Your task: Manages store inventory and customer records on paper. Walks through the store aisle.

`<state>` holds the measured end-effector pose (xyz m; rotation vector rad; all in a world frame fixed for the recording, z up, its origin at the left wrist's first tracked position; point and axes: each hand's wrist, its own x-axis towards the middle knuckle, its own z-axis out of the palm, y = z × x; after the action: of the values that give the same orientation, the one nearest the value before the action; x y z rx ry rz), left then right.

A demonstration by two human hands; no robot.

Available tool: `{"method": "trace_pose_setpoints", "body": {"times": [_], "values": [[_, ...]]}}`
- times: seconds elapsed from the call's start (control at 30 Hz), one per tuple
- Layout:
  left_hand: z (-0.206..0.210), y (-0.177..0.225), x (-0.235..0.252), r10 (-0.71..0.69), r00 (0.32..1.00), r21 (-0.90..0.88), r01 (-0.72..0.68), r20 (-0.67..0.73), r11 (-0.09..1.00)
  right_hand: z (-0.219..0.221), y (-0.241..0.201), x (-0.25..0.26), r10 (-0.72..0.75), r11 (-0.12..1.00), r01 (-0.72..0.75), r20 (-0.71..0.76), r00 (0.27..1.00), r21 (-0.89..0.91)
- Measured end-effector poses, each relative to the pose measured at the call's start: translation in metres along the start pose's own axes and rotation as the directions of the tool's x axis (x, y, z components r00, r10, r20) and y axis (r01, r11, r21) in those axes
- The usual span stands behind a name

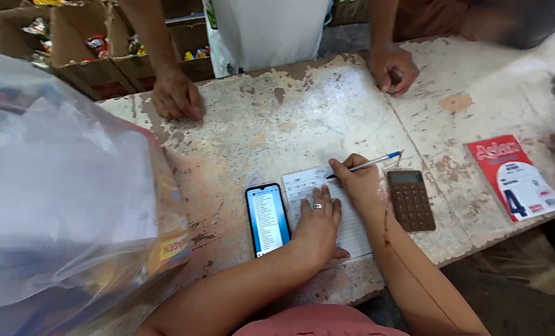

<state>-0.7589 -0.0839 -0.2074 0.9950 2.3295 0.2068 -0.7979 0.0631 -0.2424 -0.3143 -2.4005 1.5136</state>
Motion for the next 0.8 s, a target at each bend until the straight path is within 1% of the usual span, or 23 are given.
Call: {"method": "trace_pose_setpoints", "body": {"times": [0.1, 0.2, 0.33, 0.47, 0.57, 0.67, 0.8], "values": [[-0.001, 0.002, 0.001, -0.006, 1.0, 0.002, 0.006, -0.008, 1.0, -0.008, -0.004, -0.002, 0.066, 0.997, -0.067, 0.029, 0.997, 0.035], [-0.001, 0.003, 0.002, -0.018, 1.0, 0.045, 0.018, 0.0, 0.999, -0.009, 0.001, -0.012, 0.033, 0.997, -0.035, 0.029, 0.999, 0.063], [-0.002, 0.003, 0.001, -0.012, 1.0, 0.091, 0.013, -0.005, 0.996, -0.008, 0.003, -0.015, 0.006, 0.999, -0.008, 0.051, 0.999, 0.039], [-0.002, 0.003, 0.001, -0.012, 1.0, 0.105, 0.011, 0.004, 0.994, -0.007, 0.003, -0.014, 0.006, 0.999, -0.009, 0.071, 0.997, 0.043], [-0.002, 0.003, 0.001, -0.008, 1.0, 0.106, 0.008, 0.004, 0.994, -0.005, -0.001, -0.014, 0.001, 0.997, -0.004, 0.038, 0.999, 0.083], [-0.003, 0.003, 0.0, -0.007, 1.0, 0.099, 0.006, 0.006, 0.995, 0.002, -0.001, -0.011, -0.071, 0.99, 0.071, 0.0, 0.997, 0.12], [-0.003, 0.004, 0.0, -0.009, 1.0, 0.103, 0.008, 0.007, 0.995, 0.001, -0.001, -0.011, -0.081, 0.996, 0.08, 0.026, 0.996, 0.028]]}}
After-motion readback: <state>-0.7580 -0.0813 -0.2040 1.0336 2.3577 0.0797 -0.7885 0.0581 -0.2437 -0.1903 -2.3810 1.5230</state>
